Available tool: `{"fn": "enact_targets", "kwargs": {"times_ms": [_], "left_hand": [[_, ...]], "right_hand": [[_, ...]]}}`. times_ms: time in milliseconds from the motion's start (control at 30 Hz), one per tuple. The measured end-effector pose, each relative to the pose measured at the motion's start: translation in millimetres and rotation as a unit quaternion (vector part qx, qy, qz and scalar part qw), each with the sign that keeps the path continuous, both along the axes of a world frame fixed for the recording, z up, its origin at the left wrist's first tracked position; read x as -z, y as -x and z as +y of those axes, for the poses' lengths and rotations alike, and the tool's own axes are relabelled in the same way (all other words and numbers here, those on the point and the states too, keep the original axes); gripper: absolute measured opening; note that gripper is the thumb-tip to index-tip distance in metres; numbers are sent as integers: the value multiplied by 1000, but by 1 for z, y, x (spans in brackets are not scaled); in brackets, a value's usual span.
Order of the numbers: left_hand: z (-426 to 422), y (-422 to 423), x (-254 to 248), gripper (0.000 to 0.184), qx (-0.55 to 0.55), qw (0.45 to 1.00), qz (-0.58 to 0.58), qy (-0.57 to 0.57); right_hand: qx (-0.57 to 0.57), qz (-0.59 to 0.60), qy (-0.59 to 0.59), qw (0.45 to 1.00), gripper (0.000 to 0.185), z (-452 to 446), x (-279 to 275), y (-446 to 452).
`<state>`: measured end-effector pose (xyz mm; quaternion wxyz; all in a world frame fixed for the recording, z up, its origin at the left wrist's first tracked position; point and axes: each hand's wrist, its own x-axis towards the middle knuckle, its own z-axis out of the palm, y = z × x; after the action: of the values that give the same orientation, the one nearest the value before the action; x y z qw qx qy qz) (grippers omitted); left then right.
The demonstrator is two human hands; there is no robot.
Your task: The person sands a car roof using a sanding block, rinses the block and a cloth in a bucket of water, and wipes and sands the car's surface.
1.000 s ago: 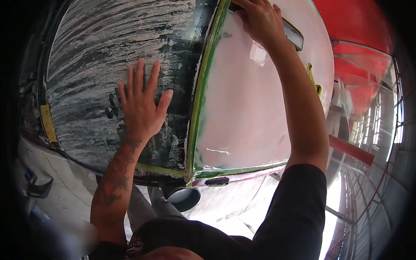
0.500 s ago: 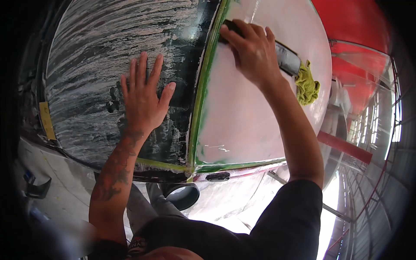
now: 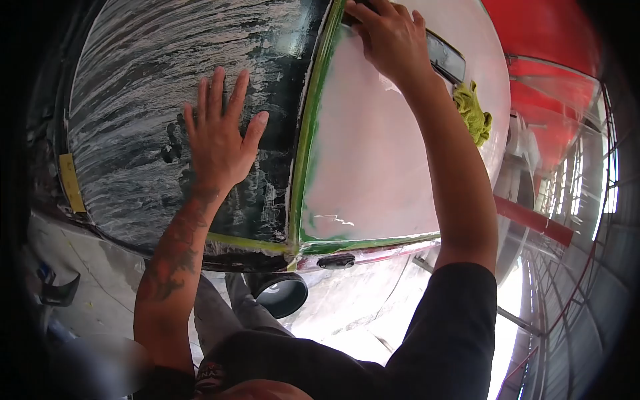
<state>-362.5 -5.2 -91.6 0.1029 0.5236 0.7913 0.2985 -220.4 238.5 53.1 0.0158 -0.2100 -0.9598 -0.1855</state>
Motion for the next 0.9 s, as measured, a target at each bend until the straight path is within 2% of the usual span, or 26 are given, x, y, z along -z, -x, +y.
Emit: {"fn": "enact_targets", "kwargs": {"times_ms": [67,200,367,500,600,667,733,800,833,900], "left_hand": [[-1,-2,2,68,4,1000,3,-4],[0,0,2,67,0,1000,3,-8],[0,-2,6,67,-2,1000,16,-19],[0,-2,8,66,-8,999,23,-30],[0,-2,8,66,-8,999,20,-37],[2,-2,9,66,-9,999,21,-36],[0,-2,9,66,-6,999,26,-35],[1,-2,9,66,-9,1000,13,-25],[2,-1,9,66,-11,1000,12,-26],[1,-3,10,66,-12,999,19,-28]], "right_hand": [[59,13,16,998,44,0,2,4],[17,36,58,998,44,-67,7,-23],[34,19,26,999,47,-28,3,-8],[-21,62,47,997,41,-58,11,-25],[-21,28,10,999,39,-71,9,-30],[1,28,16,999,49,-46,4,-15],[2,28,-1,1000,47,-38,7,-14],[4,30,30,999,48,-54,7,-19],[-15,45,32,998,40,-68,12,-28],[-11,28,28,999,42,-78,10,-30]]}}
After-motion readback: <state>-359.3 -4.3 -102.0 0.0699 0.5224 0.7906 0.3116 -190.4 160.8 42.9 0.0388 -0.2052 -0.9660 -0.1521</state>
